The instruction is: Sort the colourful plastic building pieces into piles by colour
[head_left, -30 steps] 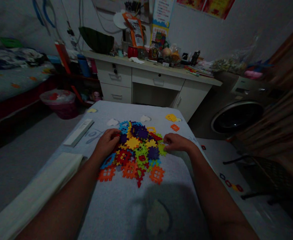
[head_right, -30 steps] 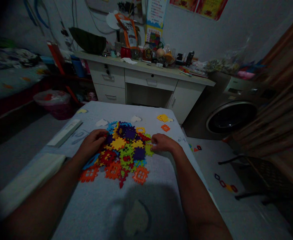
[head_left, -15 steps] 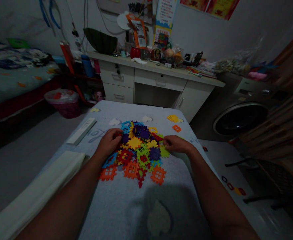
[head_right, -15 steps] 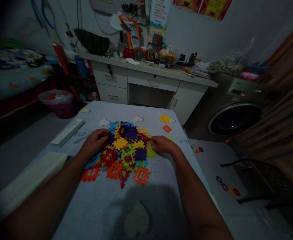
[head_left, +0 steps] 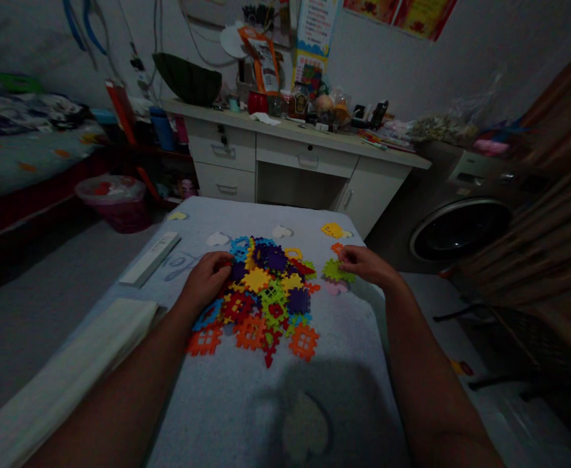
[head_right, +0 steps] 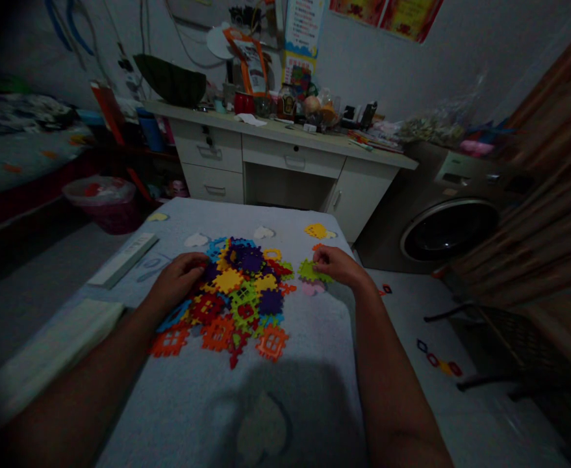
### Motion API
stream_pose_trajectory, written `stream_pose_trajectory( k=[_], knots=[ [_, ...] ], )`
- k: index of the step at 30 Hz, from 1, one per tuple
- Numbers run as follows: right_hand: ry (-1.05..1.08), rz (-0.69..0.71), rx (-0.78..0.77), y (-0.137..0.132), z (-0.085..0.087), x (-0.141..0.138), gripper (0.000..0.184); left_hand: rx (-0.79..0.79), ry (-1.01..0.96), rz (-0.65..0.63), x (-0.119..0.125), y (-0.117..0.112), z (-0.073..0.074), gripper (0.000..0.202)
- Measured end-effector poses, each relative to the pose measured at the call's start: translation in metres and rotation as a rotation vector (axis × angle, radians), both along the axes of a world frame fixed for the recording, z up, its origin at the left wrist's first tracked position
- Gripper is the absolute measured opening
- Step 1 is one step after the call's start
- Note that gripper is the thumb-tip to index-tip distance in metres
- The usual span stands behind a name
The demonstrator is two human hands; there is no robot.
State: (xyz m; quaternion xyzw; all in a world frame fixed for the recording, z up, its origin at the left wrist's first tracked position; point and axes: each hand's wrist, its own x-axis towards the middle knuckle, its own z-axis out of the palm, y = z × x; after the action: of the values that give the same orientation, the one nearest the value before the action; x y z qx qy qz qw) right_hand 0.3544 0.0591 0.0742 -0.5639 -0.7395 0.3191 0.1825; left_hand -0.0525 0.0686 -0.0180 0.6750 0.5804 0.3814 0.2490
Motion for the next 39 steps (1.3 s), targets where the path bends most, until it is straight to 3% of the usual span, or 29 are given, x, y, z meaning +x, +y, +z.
stream_pose_trajectory(
  k=[4,8,11,17,23,29,34,39],
  knots=[
    [-0.17,-0.224,0.138,0.001,0.003,0.029,0.009,0.01,0.012,0.002,-0.001,0.001,0.0,0.039],
    [-0.394,-0.341,0.196,-0.001,0.002,0.045,0.013,0.017,0.015,0.014,-0.002,0.001,0.0,0.038],
    [-0.492,-0.315,0.159,0.0,-0.003,0.044,0.015,0.022,0.012,0.023,-0.001,0.001,0.001,0.037],
    [-0.484,-0.141,-0.125,0.0,-0.012,0.038,0.02,0.031,0.023,0.013,-0.003,0.001,-0.001,0.037],
    [-0.485,-0.167,-0.014,0.003,-0.019,0.047,0.031,0.026,0.029,0.015,-0.003,0.003,-0.002,0.038],
    [-0.538,-0.14,-0.096,0.006,-0.024,0.047,0.033,0.028,0.02,0.008,-0.002,0.001,-0.001,0.038],
    [-0.483,-0.109,0.058,0.004,-0.014,0.025,0.032,0.03,0.009,0.007,-0.001,0.001,-0.001,0.039],
    [-0.206,0.042,0.238,0.001,-0.023,-0.034,0.025,0.02,-0.023,0.012,0.0,0.001,-0.004,0.039]
  ],
)
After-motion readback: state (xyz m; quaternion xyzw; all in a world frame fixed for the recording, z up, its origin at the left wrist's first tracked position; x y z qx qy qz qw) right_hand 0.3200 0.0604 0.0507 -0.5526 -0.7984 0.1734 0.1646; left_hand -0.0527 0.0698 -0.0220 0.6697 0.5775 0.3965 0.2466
